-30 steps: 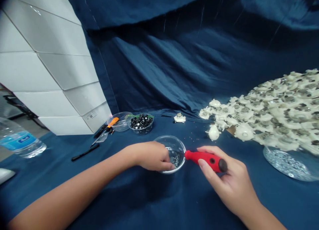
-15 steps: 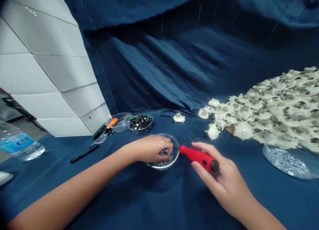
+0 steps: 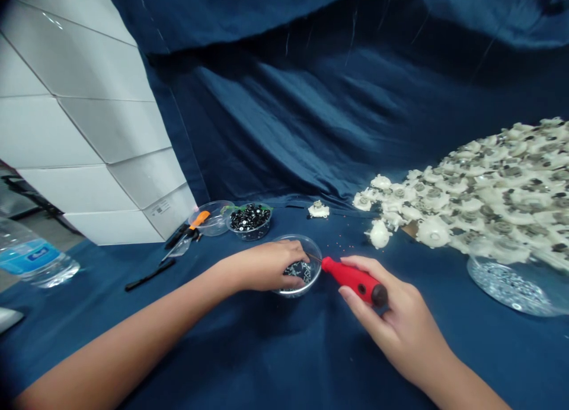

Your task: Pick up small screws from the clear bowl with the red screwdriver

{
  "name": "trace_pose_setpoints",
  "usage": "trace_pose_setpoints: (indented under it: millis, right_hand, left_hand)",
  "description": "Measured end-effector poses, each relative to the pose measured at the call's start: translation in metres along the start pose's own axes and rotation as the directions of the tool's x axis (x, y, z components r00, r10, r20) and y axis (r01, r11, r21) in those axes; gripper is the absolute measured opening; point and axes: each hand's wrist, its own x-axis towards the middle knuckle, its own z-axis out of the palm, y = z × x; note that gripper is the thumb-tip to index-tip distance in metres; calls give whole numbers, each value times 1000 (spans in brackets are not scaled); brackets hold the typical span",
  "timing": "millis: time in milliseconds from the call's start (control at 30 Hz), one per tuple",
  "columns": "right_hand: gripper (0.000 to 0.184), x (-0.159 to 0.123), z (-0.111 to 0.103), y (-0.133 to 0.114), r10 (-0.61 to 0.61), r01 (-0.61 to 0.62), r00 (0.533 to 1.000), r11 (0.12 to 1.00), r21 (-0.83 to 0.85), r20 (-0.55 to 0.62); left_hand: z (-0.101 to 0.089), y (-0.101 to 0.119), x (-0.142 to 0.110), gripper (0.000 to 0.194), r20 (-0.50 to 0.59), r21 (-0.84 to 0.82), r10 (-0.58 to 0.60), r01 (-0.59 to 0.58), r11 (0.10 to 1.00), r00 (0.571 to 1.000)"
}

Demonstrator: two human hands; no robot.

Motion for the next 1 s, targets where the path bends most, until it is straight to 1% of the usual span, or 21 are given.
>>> trace_pose_setpoints:
  millis: [100, 200, 300, 367, 467, 667, 833, 1000]
  right_hand:
    - [35, 0, 0, 0, 11, -11, 1000, 1000, -1, -3]
    - [35, 0, 0, 1, -13, 12, 999, 1000, -20, -42]
    - [33, -1, -1, 2, -48, 45, 995, 998, -37, -90]
    - [33, -2, -2, 3, -57, 53, 993, 998, -38, -106]
    - [32, -2, -3, 3, -49, 45, 994, 998, -38, -98]
    - [34, 0, -2, 2, -23, 20, 997, 999, -40, -69]
    - [34, 1, -2, 0, 2, -4, 998, 1000, -19, -56]
    - [35, 1, -3, -1, 11, -12, 999, 1000, -15, -42]
  left_hand:
    - [-1, -2, -2, 45, 16, -19, -8, 8, 1000, 1000]
    - [-4, -1, -5, 44, 11, -12, -14, 14, 1000, 1000]
    - [-6, 2, -7, 49, -15, -5, -52, 52, 999, 999]
    - [-6, 4, -7, 51, 2, -17, -61, 62, 998, 998]
    - [-5, 5, -6, 50, 49, -44, -43, 45, 998, 998]
    - [-2, 2, -2, 45, 35, -70, -51, 54, 996, 998]
    - [-2, 3, -2, 45, 39, -80, -67, 70, 994, 997]
    - [-3, 3, -2, 33, 41, -72, -46, 49, 996, 998]
